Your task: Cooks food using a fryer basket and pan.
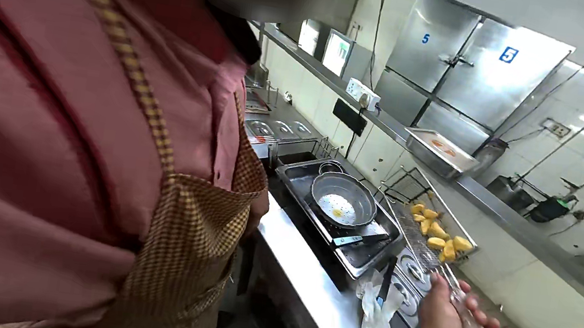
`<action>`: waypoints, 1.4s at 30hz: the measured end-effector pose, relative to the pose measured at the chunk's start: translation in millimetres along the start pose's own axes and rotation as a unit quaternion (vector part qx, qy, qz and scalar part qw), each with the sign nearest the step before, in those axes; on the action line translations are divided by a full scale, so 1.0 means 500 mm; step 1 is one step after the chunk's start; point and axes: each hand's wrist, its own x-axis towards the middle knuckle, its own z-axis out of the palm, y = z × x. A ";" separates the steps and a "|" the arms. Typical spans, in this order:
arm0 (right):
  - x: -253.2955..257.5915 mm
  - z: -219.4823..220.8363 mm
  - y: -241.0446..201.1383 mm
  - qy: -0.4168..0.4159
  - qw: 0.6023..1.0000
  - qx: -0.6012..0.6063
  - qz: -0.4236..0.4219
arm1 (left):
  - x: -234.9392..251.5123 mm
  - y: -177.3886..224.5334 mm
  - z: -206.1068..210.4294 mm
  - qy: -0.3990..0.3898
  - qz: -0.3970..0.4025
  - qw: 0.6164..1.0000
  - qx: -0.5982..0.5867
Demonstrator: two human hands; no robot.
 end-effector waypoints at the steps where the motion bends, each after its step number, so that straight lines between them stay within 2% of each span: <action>1: 0.031 -0.005 -0.028 -0.014 0.999 -0.027 0.018 | 0.014 0.030 0.000 0.009 0.014 1.000 -0.018; 4: 0.145 -0.008 -0.064 -0.062 0.994 -0.090 0.021 | 0.067 0.110 -0.017 0.006 0.047 0.996 -0.072; 8: 0.251 0.019 -0.177 -0.079 0.964 -0.246 0.065 | 0.138 0.189 -0.063 -0.030 0.066 0.982 -0.172; 12: 0.315 0.049 -0.245 -0.092 0.929 -0.347 0.083 | 0.176 0.236 -0.085 -0.038 0.085 0.967 -0.235; 18: 0.375 0.114 -0.287 -0.051 0.906 -0.400 0.132 | 0.235 0.271 -0.136 -0.045 0.094 0.954 -0.282; 23: 0.376 0.155 -0.274 -0.017 0.903 -0.399 0.156 | 0.254 0.270 -0.166 -0.035 0.101 0.954 -0.279; 35: 0.334 0.203 -0.191 0.095 0.927 -0.341 0.127 | 0.271 0.238 -0.199 -0.143 0.008 0.954 -0.264; 38: 0.342 0.217 -0.165 0.088 0.935 -0.322 0.121 | 0.285 0.223 -0.217 -0.088 0.046 0.975 -0.197; 39: 0.350 0.207 -0.170 0.091 0.936 -0.322 0.105 | 0.290 0.231 -0.208 -0.095 0.055 0.976 -0.186; 42: 0.355 0.226 -0.139 0.070 0.941 -0.315 0.098 | 0.279 0.223 -0.225 -0.056 0.052 0.980 -0.182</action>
